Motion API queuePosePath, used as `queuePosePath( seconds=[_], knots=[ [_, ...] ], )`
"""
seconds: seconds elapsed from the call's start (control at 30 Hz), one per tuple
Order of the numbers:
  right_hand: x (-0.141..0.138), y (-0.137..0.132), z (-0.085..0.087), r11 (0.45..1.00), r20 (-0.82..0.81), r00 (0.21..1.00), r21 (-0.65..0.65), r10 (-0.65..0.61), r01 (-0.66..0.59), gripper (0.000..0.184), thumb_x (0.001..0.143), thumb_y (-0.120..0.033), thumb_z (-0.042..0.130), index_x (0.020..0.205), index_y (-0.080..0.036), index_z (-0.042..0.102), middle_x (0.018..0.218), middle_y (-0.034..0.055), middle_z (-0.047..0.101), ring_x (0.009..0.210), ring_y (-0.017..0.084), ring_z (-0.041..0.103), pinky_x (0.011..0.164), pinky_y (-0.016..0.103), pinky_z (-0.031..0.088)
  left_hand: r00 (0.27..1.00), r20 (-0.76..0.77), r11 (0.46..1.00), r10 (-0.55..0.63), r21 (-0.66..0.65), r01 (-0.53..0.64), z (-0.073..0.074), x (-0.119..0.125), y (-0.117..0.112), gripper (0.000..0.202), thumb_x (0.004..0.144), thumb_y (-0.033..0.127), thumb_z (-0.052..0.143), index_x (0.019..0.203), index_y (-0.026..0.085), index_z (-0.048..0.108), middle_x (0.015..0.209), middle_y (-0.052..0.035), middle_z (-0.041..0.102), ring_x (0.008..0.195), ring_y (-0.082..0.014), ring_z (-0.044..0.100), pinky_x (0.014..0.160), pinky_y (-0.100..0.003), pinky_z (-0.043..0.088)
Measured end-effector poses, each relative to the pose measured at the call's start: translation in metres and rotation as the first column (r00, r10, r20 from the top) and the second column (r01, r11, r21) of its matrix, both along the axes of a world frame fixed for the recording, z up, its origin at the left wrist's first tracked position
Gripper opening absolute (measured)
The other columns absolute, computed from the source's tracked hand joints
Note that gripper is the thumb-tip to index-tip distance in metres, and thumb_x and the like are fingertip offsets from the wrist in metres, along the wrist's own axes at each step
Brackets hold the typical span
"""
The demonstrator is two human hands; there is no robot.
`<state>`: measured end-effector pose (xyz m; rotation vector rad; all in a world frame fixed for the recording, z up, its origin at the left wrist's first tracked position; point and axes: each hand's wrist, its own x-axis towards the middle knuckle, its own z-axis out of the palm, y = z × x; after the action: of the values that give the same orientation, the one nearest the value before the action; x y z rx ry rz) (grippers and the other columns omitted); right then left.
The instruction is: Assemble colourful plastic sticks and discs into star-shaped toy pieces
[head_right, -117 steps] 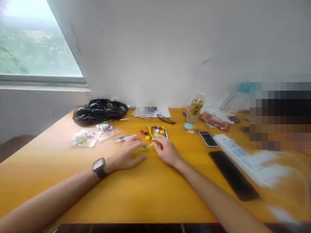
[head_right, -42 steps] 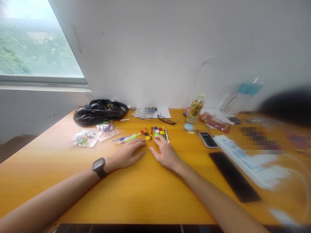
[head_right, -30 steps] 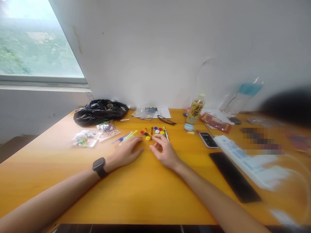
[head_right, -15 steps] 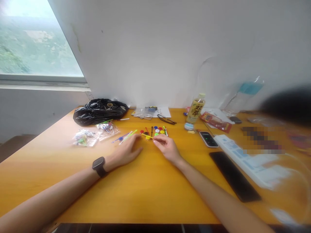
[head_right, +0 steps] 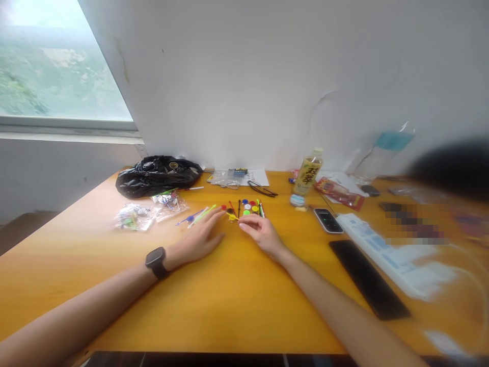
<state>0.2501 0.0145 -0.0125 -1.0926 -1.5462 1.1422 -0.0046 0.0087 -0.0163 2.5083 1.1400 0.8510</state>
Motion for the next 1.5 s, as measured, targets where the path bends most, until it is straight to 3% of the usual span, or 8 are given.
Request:
queuePosePath(
  seconds=[0.2, 0.5, 0.7, 0.8, 1.0, 1.17, 1.3, 1.5],
  knots=[
    [0.000, -0.001, 0.003, 0.997, -0.029, 0.999, -0.074, -0.024, 0.022, 0.041, 0.080, -0.055, 0.083, 0.101, -0.020, 0.085, 0.124, 0.0120, 0.076, 0.123, 0.030, 0.066, 0.116, 0.046, 0.045, 1.000, -0.010, 1.000, -0.003, 0.009, 0.003, 0.002, 0.001, 0.000, 0.056, 0.100, 0.024, 0.057, 0.154, 0.024, 0.041, 0.161, -0.0153, 0.044, 0.151, -0.0323, 0.043, 0.124, -0.054, 0.041],
    [-0.002, -0.001, 0.000, 0.996, -0.075, 0.996, -0.071, -0.051, 0.046, 0.042, 0.076, -0.053, 0.086, 0.104, -0.021, 0.083, 0.123, 0.0116, 0.078, 0.122, 0.031, 0.068, 0.115, 0.048, 0.047, 1.000, 0.009, 0.999, -0.030, 0.034, 0.030, 0.005, 0.001, -0.001, 0.057, 0.099, 0.021, 0.057, 0.153, 0.026, 0.043, 0.160, -0.0152, 0.044, 0.152, -0.0340, 0.042, 0.123, -0.057, 0.042],
    [-0.001, 0.000, -0.001, 0.998, -0.023, 0.999, -0.036, -0.045, 0.045, 0.038, 0.079, -0.051, 0.085, 0.102, -0.021, 0.082, 0.122, 0.0124, 0.077, 0.120, 0.030, 0.069, 0.113, 0.048, 0.049, 0.999, 0.018, 0.999, -0.044, 0.026, 0.043, 0.005, 0.001, 0.000, 0.052, 0.099, 0.021, 0.057, 0.150, 0.024, 0.045, 0.155, -0.0156, 0.048, 0.145, -0.0321, 0.048, 0.121, -0.054, 0.045],
    [-0.001, 0.002, -0.004, 0.999, 0.007, 0.999, -0.020, -0.043, 0.043, 0.036, 0.081, -0.050, 0.083, 0.102, -0.020, 0.081, 0.116, 0.0125, 0.078, 0.112, 0.029, 0.070, 0.107, 0.045, 0.052, 0.999, 0.018, 0.998, -0.051, 0.026, 0.051, 0.006, 0.001, 0.000, 0.046, 0.099, 0.021, 0.057, 0.145, 0.023, 0.049, 0.148, -0.0152, 0.052, 0.139, -0.0306, 0.053, 0.117, -0.051, 0.048],
    [0.001, 0.001, -0.005, 0.998, 0.084, 0.996, 0.061, -0.013, 0.008, 0.030, 0.089, -0.048, 0.074, 0.094, -0.019, 0.078, 0.097, 0.0089, 0.075, 0.085, 0.022, 0.068, 0.080, 0.036, 0.056, 0.998, 0.016, 0.998, -0.056, 0.024, 0.055, 0.009, 0.002, -0.001, 0.037, 0.098, 0.021, 0.059, 0.136, 0.024, 0.056, 0.128, -0.0123, 0.059, 0.117, -0.0276, 0.061, 0.102, -0.047, 0.055],
    [0.001, -0.004, 0.003, 0.993, 0.254, 0.967, 0.113, 0.007, -0.037, 0.033, 0.096, -0.044, 0.066, 0.078, -0.018, 0.076, 0.082, 0.0061, 0.072, 0.076, 0.020, 0.064, 0.073, 0.033, 0.050, 0.999, 0.013, 0.998, -0.036, 0.059, 0.035, 0.014, 0.004, -0.002, 0.011, 0.100, 0.030, 0.061, 0.106, 0.022, 0.067, 0.105, -0.0076, 0.063, 0.095, -0.0233, 0.063, 0.084, -0.041, 0.055],
    [0.000, -0.008, 0.005, 0.986, 0.314, 0.949, 0.143, 0.037, -0.086, 0.035, 0.096, -0.042, 0.066, 0.072, -0.018, 0.073, 0.076, 0.0045, 0.070, 0.069, 0.017, 0.059, 0.067, 0.031, 0.044, 0.998, 0.012, 0.994, -0.065, 0.093, 0.063, 0.015, 0.005, -0.002, 0.012, 0.101, 0.027, 0.061, 0.091, 0.021, 0.066, 0.095, -0.0052, 0.066, 0.089, -0.0214, 0.062, 0.079, -0.037, 0.053],
    [-0.002, -0.009, 0.001, 0.986, 0.344, 0.938, 0.135, 0.043, -0.094, 0.032, 0.094, -0.042, 0.068, 0.074, -0.018, 0.074, 0.073, 0.0029, 0.068, 0.066, 0.015, 0.055, 0.062, 0.029, 0.041, 0.997, 0.009, 0.992, -0.083, 0.093, 0.082, 0.015, 0.005, -0.002, 0.015, 0.100, 0.026, 0.061, 0.087, 0.021, 0.067, 0.091, -0.0049, 0.067, 0.086, -0.0202, 0.061, 0.077, -0.036, 0.053]
  ],
)
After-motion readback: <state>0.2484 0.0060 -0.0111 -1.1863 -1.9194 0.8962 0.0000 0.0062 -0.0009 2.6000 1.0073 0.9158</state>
